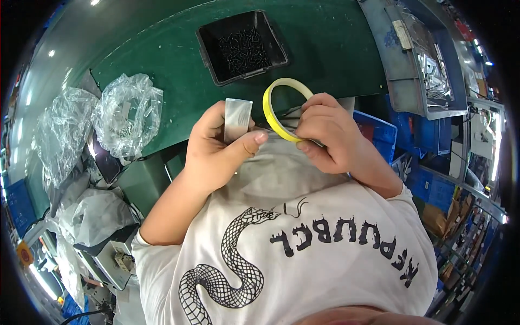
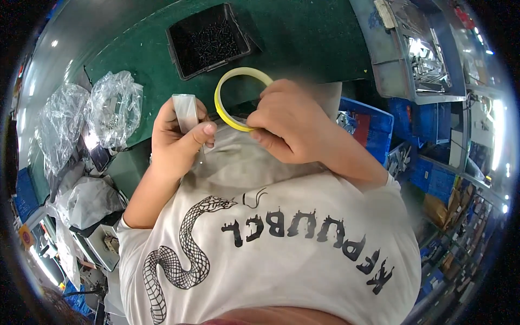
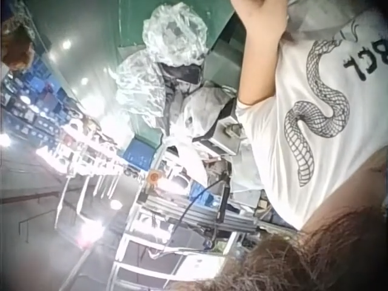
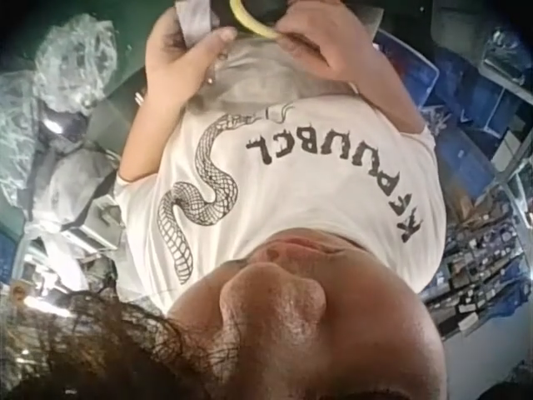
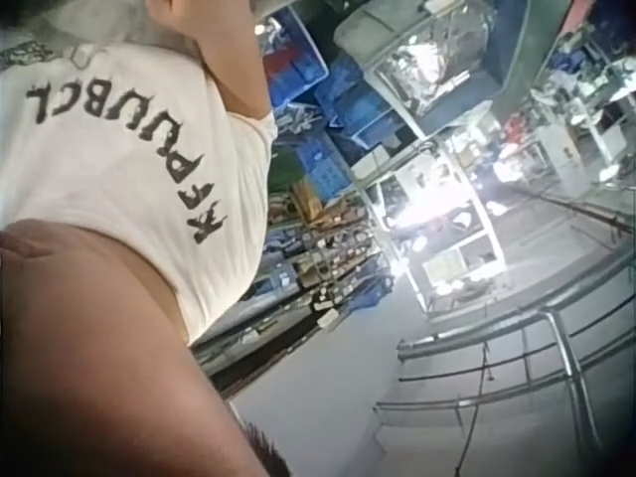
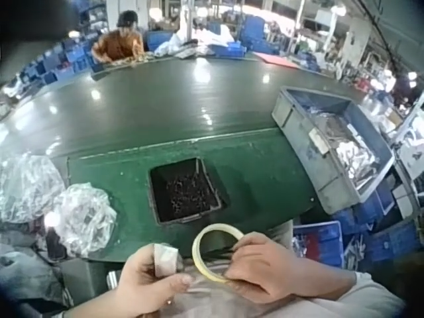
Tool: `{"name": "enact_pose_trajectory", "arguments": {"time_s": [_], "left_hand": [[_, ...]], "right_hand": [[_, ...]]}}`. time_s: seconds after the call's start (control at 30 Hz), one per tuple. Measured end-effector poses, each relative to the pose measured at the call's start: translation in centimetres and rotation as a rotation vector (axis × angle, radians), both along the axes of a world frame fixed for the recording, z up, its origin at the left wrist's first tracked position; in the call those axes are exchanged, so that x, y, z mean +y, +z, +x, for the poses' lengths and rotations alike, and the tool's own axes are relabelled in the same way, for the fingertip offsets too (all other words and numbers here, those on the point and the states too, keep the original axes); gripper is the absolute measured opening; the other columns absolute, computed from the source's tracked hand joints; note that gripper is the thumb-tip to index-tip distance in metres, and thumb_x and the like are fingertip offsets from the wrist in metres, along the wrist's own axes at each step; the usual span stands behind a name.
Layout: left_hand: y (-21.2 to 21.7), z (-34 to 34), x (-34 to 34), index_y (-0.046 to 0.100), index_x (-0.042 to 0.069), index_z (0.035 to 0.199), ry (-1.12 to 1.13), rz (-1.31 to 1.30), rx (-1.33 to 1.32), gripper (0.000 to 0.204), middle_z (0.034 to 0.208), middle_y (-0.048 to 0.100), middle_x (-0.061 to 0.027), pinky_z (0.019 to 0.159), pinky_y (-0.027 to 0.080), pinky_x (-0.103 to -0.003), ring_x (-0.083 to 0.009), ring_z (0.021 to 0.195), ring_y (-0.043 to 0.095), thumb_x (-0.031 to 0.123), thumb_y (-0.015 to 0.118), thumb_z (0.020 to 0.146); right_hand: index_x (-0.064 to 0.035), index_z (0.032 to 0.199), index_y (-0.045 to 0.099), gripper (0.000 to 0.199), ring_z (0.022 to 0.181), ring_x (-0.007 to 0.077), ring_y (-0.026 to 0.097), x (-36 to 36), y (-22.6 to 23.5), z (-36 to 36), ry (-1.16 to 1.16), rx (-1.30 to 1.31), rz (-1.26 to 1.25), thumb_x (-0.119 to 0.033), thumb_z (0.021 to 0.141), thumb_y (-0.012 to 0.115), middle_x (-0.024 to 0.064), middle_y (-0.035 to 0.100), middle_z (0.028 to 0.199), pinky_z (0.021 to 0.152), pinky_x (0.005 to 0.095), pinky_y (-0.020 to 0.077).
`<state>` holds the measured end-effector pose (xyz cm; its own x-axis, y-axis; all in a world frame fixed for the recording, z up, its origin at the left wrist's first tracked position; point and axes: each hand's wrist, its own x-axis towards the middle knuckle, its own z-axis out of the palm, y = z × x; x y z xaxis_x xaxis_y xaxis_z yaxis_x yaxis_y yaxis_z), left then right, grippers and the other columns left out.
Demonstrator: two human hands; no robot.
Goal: Apply yellow tape or labels to small rectangular electronic components at a factory workbench.
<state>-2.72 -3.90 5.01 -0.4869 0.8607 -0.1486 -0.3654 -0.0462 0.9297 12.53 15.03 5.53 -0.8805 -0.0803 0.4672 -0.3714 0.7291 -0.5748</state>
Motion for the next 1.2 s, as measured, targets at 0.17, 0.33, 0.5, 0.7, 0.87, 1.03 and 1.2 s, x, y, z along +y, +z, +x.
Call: {"name": "enact_pose_trajectory", "arguments": {"time_s": [0.17,0.33,0.5,0.7,0.87,1.03,1.2], "left_hand": [[-0.6,-0.3,-0.3,0.055,0.002,0.101,-0.093,0.085,0.164,0.027,0.085,0.059,-0.0060,0.054,0.048,-0.023,-0.0095,0.065,0.059,-0.007,0.072,0.083],[-0.8,-0.3,-0.4,0.060,0.003,0.093,-0.010,0.122,0.207,0.022,0.071,0.054,0.0057,0.055,0.040,-0.020,-0.0021,0.059,0.045,-0.006,0.076,0.081],[-0.3,-0.6,0.1,0.064,0.000,0.104,0.007,0.132,0.286,0.028,0.071,0.051,0.0045,0.056,0.039,-0.020,-0.0031,0.062,0.045,-0.007,0.076,0.080],[-0.3,-1.0,0.2,0.067,-0.002,0.108,-0.069,0.077,0.412,0.032,0.072,0.052,0.0014,0.059,0.040,-0.022,-0.0058,0.064,0.047,-0.008,0.074,0.078],[-1.3,-1.0,0.3,0.068,-0.002,0.106,-0.028,0.107,0.419,0.030,0.072,0.056,-0.0013,0.059,0.041,-0.024,-0.0086,0.064,0.051,-0.009,0.073,0.077],[-1.9,-1.4,0.5,0.068,-0.001,0.104,-0.020,0.210,0.564,0.029,0.075,0.062,-0.0055,0.060,0.043,-0.026,-0.0125,0.064,0.055,-0.009,0.074,0.077],[-1.8,-0.7,0.5,0.066,-0.002,0.095,0.031,0.217,0.517,0.019,0.082,0.067,-0.0089,0.062,0.043,-0.026,-0.0130,0.069,0.056,-0.010,0.072,0.079]], "right_hand": [[-0.0053,0.096,0.059,0.025,0.073,0.0266,0.061,0.0,0.6,0.0,0.017,-0.016,0.093,-0.005,0.074,0.072,0.0071,0.065,0.078,0.084,0.0459,0.0475],[-0.0058,0.095,0.059,0.026,0.073,0.0248,0.062,-0.2,0.7,-0.2,0.026,-0.004,0.117,-0.005,0.074,0.073,0.0063,0.065,0.078,0.086,0.0457,0.0472],[-0.0070,0.095,0.059,0.025,0.073,0.0239,0.062,-0.2,0.4,-0.3,0.036,-0.018,0.116,-0.006,0.074,0.073,0.0049,0.065,0.078,0.087,0.0459,0.0464],[-0.0075,0.095,0.059,0.024,0.074,0.0237,0.062,-0.1,0.2,-0.4,0.047,-0.032,0.107,-0.006,0.076,0.073,0.0049,0.065,0.078,0.087,0.0458,0.0468],[-0.0075,0.095,0.060,0.023,0.074,0.0238,0.062,0.0,0.1,-0.5,0.044,-0.030,0.105,-0.006,0.076,0.073,0.0052,0.065,0.078,0.087,0.0456,0.0472],[-0.0072,0.095,0.060,0.024,0.074,0.0239,0.062,0.1,0.1,-0.4,0.041,-0.032,0.094,-0.006,0.075,0.073,0.0055,0.065,0.078,0.087,0.0457,0.0472],[-0.0069,0.095,0.061,0.026,0.074,0.0241,0.062,0.2,0.2,-0.5,0.046,-0.041,0.102,-0.006,0.073,0.074,0.0061,0.066,0.079,0.088,0.0463,0.0469]]}}
